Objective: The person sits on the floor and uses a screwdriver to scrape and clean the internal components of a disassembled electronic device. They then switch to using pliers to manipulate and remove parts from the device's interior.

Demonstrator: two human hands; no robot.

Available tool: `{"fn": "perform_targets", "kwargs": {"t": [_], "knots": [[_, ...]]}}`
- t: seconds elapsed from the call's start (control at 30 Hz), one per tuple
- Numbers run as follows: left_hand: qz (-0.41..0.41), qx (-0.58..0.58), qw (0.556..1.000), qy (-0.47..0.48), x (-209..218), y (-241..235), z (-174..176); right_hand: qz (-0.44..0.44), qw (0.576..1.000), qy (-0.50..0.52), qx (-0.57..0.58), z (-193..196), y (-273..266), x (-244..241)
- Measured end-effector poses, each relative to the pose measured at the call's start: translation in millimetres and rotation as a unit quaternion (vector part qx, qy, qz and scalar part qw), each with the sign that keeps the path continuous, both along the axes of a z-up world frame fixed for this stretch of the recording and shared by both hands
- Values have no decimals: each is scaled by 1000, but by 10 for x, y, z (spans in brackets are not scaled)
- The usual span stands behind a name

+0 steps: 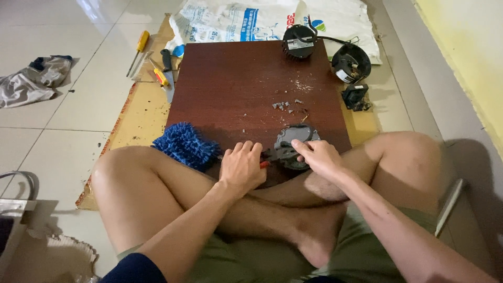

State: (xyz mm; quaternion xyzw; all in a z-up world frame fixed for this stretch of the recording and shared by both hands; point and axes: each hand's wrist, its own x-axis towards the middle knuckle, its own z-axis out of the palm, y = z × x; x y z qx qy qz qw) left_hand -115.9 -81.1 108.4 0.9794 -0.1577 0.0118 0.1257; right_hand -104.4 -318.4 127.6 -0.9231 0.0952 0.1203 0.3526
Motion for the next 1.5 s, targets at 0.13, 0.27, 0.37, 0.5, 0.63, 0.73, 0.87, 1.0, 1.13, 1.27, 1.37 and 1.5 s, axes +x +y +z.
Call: {"fn": "perform_targets", "kwargs": {"t": [0.13,0.27,0.37,0.5,0.63,0.73,0.87,1.0,1.13,1.27,1.37,1.5], "knots": [[21,-4,1000,20,30,-10,-42,-23,1000,-20,-7,-20,27,62],[37,7,999,35,29,-2,9,-44,997,-56,-41,-139,26,125],[69,6,996,51,62,13,-37,-104,989,-93,-48,-301,-144,238],[172,-62,979,93,221,36,-283,-255,930,-144,223,-248,-459,433],[228,-108,963,94,340,48,-396,-320,875,-71,356,-440,-911,982],[246,-99,948,176,391,59,-227,-309,883,-34,351,-522,-1237,1442],[241,-68,945,211,383,23,10,-349,886,-71,297,-106,-1244,2071],[201,-67,948,236,381,10,119,-310,918,-149,196,-233,-1488,2536],[196,-45,950,240,394,-33,85,-85,985,-54,-138,-396,-1560,2437],[171,-48,960,217,364,-37,4,65,931,-19,-358,-528,-1553,2321],[162,-58,960,222,368,-35,9,77,911,-20,-406,-305,-1460,2172],[167,-67,954,239,375,-39,-20,-6,869,63,-490,-469,-1439,2390]]}}
